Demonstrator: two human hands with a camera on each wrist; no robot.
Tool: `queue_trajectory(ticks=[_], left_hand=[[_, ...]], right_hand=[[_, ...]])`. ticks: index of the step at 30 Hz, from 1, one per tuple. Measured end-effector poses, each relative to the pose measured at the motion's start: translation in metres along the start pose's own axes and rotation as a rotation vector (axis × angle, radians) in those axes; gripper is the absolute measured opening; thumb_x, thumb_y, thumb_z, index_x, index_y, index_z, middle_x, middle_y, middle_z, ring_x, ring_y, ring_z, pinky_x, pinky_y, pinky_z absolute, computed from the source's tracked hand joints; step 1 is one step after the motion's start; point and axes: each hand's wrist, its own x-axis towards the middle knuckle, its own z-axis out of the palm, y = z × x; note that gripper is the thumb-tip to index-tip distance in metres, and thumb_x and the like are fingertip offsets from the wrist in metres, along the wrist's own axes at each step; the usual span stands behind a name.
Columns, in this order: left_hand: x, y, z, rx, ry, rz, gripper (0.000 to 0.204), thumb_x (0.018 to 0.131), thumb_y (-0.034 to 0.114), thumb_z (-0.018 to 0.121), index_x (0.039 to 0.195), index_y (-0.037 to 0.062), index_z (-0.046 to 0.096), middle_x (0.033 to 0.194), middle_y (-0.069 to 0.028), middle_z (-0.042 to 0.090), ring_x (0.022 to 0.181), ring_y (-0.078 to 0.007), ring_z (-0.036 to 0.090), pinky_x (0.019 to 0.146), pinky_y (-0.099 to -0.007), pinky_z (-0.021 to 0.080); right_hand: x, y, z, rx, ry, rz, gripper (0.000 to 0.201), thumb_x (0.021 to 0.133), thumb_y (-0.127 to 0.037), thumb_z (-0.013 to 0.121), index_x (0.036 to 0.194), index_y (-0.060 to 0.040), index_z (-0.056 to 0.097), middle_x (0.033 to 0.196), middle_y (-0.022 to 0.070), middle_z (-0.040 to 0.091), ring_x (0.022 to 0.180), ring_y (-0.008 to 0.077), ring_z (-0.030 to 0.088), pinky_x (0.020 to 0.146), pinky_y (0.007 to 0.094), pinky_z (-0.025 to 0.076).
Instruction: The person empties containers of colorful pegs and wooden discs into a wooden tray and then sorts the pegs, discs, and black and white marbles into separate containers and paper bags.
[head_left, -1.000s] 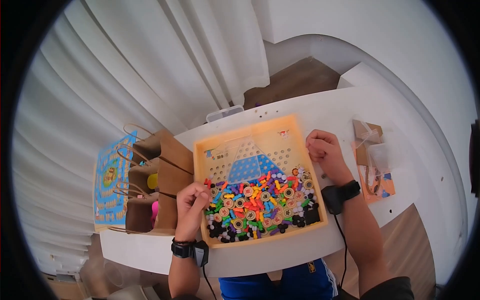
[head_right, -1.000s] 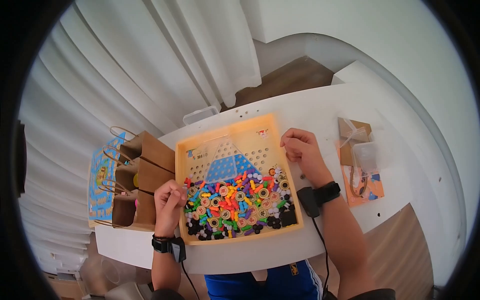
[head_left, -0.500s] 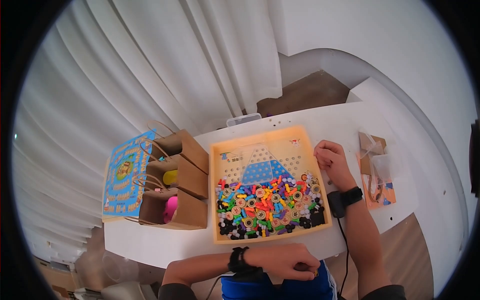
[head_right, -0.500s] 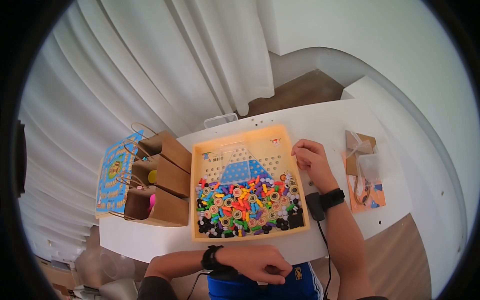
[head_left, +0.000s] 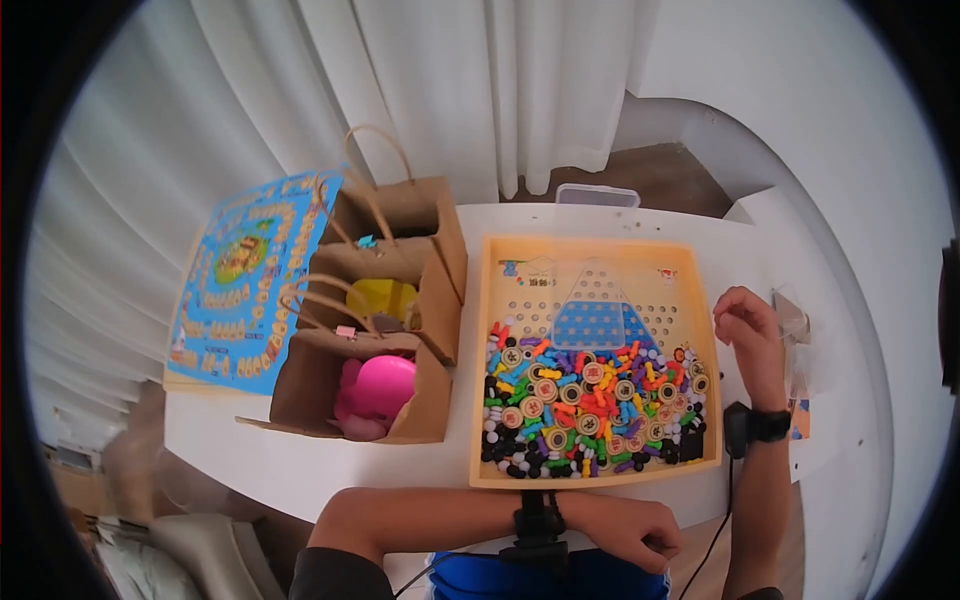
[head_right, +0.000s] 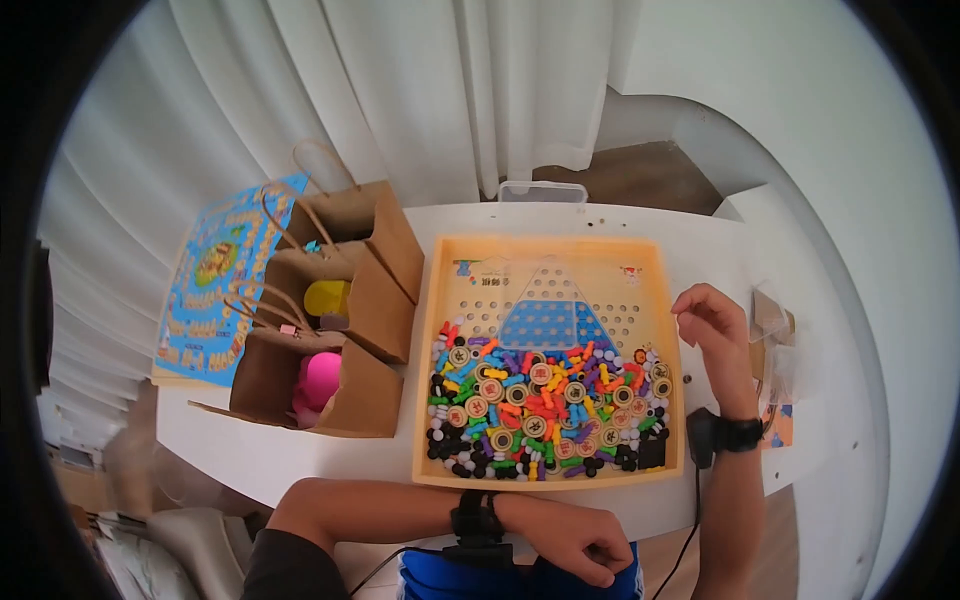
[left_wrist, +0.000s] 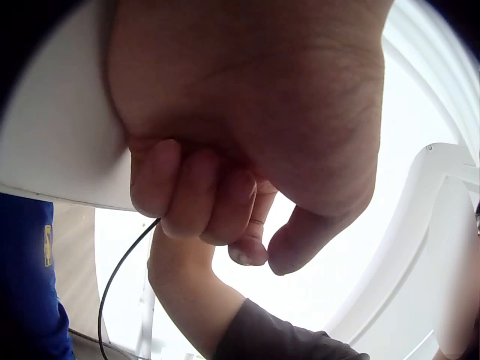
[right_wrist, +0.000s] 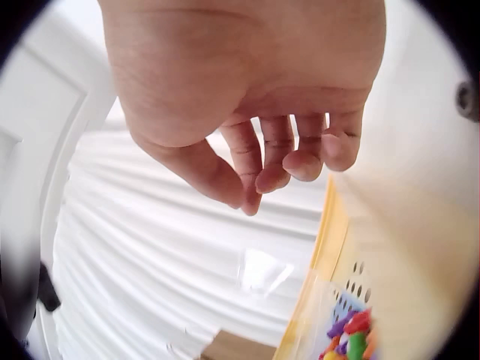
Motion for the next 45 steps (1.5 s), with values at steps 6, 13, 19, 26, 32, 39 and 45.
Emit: queue_trajectory(ticks=[6,13,19,26,32,39,45], left_hand=[[0.002,-0.012,-0.001,0.015,-0.031,0.049,0.034,0.097,0.019,0.063,0.071,0.0013,0.049,0.061,0.0,0.041,0.06,-0.0099,0.038,0.057,-0.0312,0.034],[0.003,-0.012,-0.002,0.008,-0.031,0.026,0.032,0.095,0.019,0.063,0.071,0.0007,0.053,0.061,0.0002,0.046,0.06,-0.0082,0.041,0.057,-0.0301,0.035],[0.002,-0.007,-0.002,-0.003,-0.02,-0.001,0.029,0.094,0.019,0.064,0.072,0.0001,0.056,0.061,0.0005,0.048,0.06,-0.0078,0.043,0.057,-0.0288,0.035],[0.004,-0.008,-0.003,0.052,-0.022,0.024,0.028,0.092,0.02,0.064,0.073,0.0012,0.055,0.061,0.0012,0.047,0.06,-0.0081,0.042,0.056,-0.03,0.034],[0.001,-0.005,-0.004,0.046,-0.031,-0.005,0.026,0.092,0.02,0.064,0.074,0.0029,0.056,0.062,0.0024,0.045,0.06,-0.0072,0.042,0.056,-0.0295,0.033],[0.002,-0.007,-0.003,0.04,-0.033,-0.007,0.025,0.093,0.019,0.063,0.076,0.0025,0.057,0.063,0.0034,0.046,0.061,-0.0064,0.043,0.057,-0.0279,0.034],[0.003,-0.014,-0.004,-0.001,-0.049,-0.023,0.027,0.095,0.019,0.063,0.076,0.0009,0.056,0.063,0.0031,0.045,0.062,-0.0065,0.041,0.057,-0.0285,0.034]], right_hand=[[-0.014,-0.079,0.113,-0.727,-0.572,-0.433,0.027,0.081,0.001,0.076,0.105,-0.0052,0.068,0.105,0.0087,0.069,0.098,0.0274,0.065,0.09,0.0394,0.052],[-0.008,-0.047,0.177,-1.094,-0.727,-0.67,0.027,0.084,-0.008,0.075,0.11,-0.0056,0.068,0.109,0.01,0.065,0.108,0.0295,0.063,0.097,0.0397,0.053],[-0.01,-0.047,0.176,-1.044,-0.718,-0.602,0.023,0.082,-0.006,0.074,0.103,-0.0052,0.066,0.1,0.01,0.062,0.1,0.0307,0.063,0.091,0.0404,0.053],[-0.011,-0.061,0.182,-0.924,-0.657,-0.618,0.021,0.081,-0.006,0.074,0.1,-0.0056,0.065,0.098,0.0101,0.062,0.098,0.0304,0.063,0.087,0.0407,0.054],[-0.022,-0.047,0.206,-0.936,-0.745,-0.743,0.023,0.081,-0.008,0.075,0.102,-0.007,0.067,0.095,0.0066,0.062,0.098,0.0259,0.064,0.089,0.0394,0.054],[-0.025,-0.049,0.206,-1.04,-0.808,-0.748,0.023,0.081,-0.009,0.072,0.103,-0.0072,0.068,0.096,0.0056,0.063,0.099,0.0239,0.064,0.092,0.0379,0.052],[-0.012,-0.066,0.187,-0.875,-0.727,-0.552,0.019,0.087,-0.011,0.069,0.105,-0.0071,0.065,0.097,0.0099,0.065,0.097,0.0284,0.066,0.088,0.041,0.053]])
